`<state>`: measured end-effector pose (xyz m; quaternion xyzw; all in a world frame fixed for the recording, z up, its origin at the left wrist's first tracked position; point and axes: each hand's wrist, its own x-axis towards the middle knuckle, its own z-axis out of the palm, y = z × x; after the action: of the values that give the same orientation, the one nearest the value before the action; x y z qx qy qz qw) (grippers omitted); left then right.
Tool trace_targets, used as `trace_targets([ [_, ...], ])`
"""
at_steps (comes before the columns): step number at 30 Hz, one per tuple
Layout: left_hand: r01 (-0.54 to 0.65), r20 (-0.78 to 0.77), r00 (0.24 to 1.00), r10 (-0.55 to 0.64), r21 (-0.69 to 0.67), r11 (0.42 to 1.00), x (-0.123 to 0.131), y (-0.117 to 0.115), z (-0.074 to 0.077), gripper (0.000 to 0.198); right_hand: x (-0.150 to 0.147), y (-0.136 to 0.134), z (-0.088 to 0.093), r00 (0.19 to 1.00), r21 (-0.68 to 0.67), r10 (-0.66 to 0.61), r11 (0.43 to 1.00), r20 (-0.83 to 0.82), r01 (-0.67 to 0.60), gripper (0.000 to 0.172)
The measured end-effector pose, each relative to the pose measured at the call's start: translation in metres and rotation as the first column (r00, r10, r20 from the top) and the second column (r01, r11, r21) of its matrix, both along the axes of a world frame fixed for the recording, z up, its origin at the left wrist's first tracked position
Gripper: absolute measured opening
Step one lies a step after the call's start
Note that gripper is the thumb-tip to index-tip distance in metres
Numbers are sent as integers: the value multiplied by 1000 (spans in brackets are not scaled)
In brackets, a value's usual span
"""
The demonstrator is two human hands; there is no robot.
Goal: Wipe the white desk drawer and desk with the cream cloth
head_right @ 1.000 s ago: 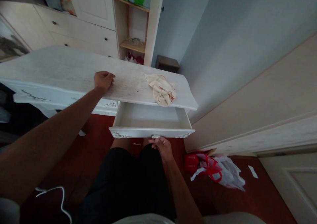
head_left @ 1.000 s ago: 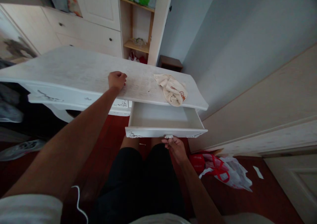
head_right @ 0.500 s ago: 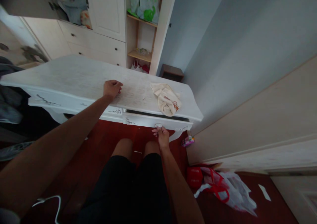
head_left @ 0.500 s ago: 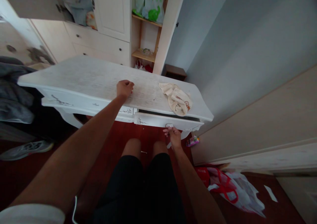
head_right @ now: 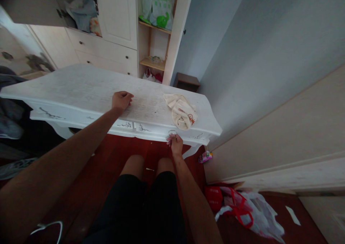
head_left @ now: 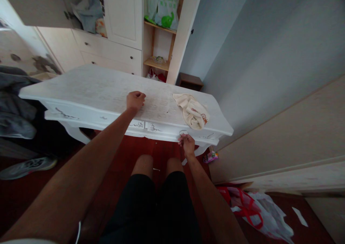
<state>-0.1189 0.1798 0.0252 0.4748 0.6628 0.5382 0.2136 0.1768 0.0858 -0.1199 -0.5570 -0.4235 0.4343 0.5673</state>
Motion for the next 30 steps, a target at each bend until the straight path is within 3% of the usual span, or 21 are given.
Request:
trace_targets([
  [9,-4,-43,999,4,-6,1000,0,0,0,16,2,3,8,999,-77,2,997,40,1,35],
  [13,-7,-36,999,6,-18,1000,0,1,0,17,13,2,21,993,-144,53,989,103,-38,34],
  [16,-9,-31,999,8,-23,1000,-1,1,-1,17,34,1,47,921,-276,302,933,244,-233,35],
  [20,-7,-13,1000,7,-25,1000,-1,-1,1,17,72,1,106,688,-380,644,760,335,-527,42],
  [22,0,11,1000,0,-12,1000,0,-2,2,16,91,4,139,576,-373,751,660,321,-652,41],
  [23,1,18,1000,-1,-4,1000,0,-3,3,16,99,8,155,547,-366,772,636,325,-680,42],
  [25,-5,17,1000,5,4,1000,0,-4,4,16,114,22,180,612,-279,703,709,363,-648,43],
  [27,-14,10,1000,14,1,1000,0,-6,5,17,126,44,194,777,-100,501,858,381,-504,45],
  [28,-15,7,1000,15,-3,1000,1,-6,6,17,132,57,196,850,-8,380,914,365,-406,45],
  [30,-11,6,1000,11,-7,1000,1,-7,7,17,141,84,192,928,96,189,968,320,-231,45],
])
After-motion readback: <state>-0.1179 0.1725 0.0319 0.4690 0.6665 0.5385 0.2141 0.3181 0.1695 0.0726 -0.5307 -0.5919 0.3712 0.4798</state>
